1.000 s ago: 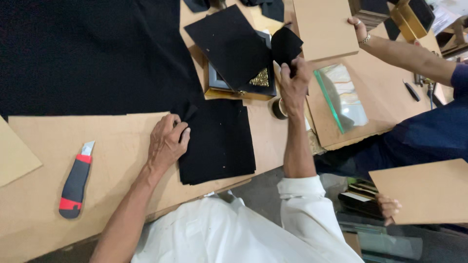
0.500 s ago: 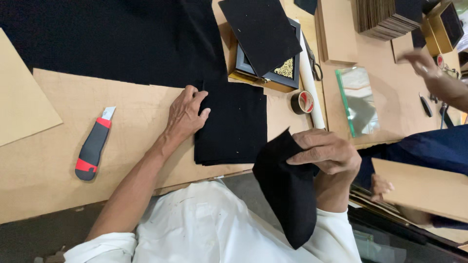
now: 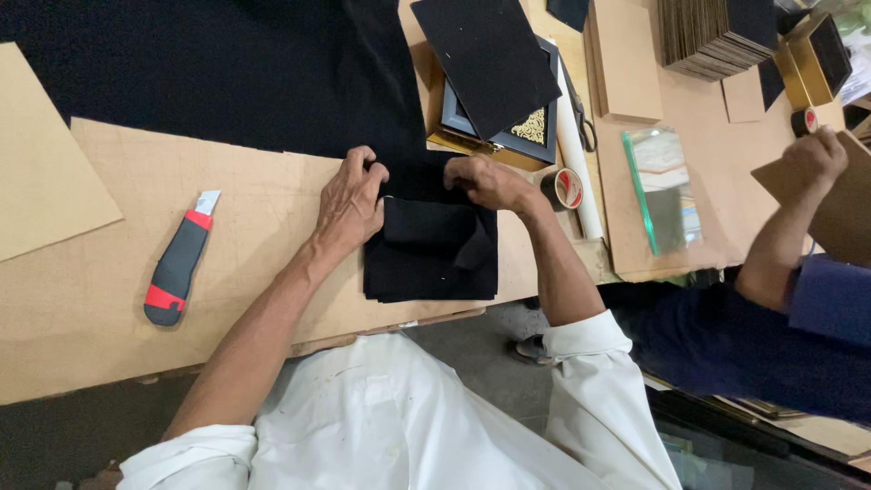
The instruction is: The person folds and stacks multiple small black fabric pieces on a workbench. They then place a cardboard template on a larger black fabric sheet and use a utility knife to cut the fabric along the template edges.
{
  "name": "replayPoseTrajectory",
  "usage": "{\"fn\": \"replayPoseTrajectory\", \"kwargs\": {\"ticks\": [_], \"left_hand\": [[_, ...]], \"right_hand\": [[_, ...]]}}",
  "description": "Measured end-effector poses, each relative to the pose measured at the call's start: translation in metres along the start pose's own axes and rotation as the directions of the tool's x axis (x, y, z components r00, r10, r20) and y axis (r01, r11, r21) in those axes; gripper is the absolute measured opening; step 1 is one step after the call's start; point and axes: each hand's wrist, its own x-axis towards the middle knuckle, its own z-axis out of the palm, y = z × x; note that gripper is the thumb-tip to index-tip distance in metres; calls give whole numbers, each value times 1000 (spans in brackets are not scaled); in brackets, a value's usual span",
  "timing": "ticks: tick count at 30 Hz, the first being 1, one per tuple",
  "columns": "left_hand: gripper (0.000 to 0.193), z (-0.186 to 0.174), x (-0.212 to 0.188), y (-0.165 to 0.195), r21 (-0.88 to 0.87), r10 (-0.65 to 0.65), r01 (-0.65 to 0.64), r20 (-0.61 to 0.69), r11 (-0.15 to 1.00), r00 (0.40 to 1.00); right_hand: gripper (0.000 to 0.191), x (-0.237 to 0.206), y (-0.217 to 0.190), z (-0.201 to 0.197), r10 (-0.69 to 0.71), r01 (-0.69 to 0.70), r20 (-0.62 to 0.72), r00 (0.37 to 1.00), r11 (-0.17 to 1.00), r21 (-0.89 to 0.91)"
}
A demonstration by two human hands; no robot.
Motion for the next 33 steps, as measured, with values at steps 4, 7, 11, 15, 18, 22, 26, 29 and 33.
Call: {"fn": "replayPoseTrajectory", "kwargs": {"ticks": [4, 7, 11, 15, 18, 22, 26, 29, 33], "left_hand": [[29, 3, -1, -3, -19, -26, 26, 24, 999, 999], [28, 5, -2, -4, -32, -17, 17, 8, 999, 1000], [36, 3, -3, 0, -10, 15, -16, -54, 1000, 998], [49, 1, -6, 7, 26, 90, -89, -54, 996, 994], [55, 2, -10, 12, 225, 231, -234, 37, 946, 972], [41, 7, -14, 14, 270, 238, -251, 82, 929, 968], [41, 9, -14, 14, 248, 206, -220, 82, 943, 975], [45, 7, -13, 17, 260, 202, -224, 109, 939, 973], [40, 3, -11, 23, 204, 177, -192, 89, 960, 980]], "right_hand": [[27, 12, -5, 6, -129, 123, -38, 991, 982, -142], [24, 21, -9, 9, -141, 128, -35, 989, 963, -237], [27, 25, -14, 11, -168, 146, -99, 981, 968, -204], [29, 18, -21, 13, -162, 115, -203, 966, 968, -225], [30, 11, -27, 14, -142, 97, -228, 963, 975, -199], [57, -4, -26, 2, -12, -10, -201, 980, 994, -108], [81, -30, -16, -16, 333, -335, -39, 942, 941, -55], [64, -33, -10, -22, 286, -286, -19, 958, 949, -133], [53, -32, -13, -22, 139, -147, -100, 985, 986, -81]]}}
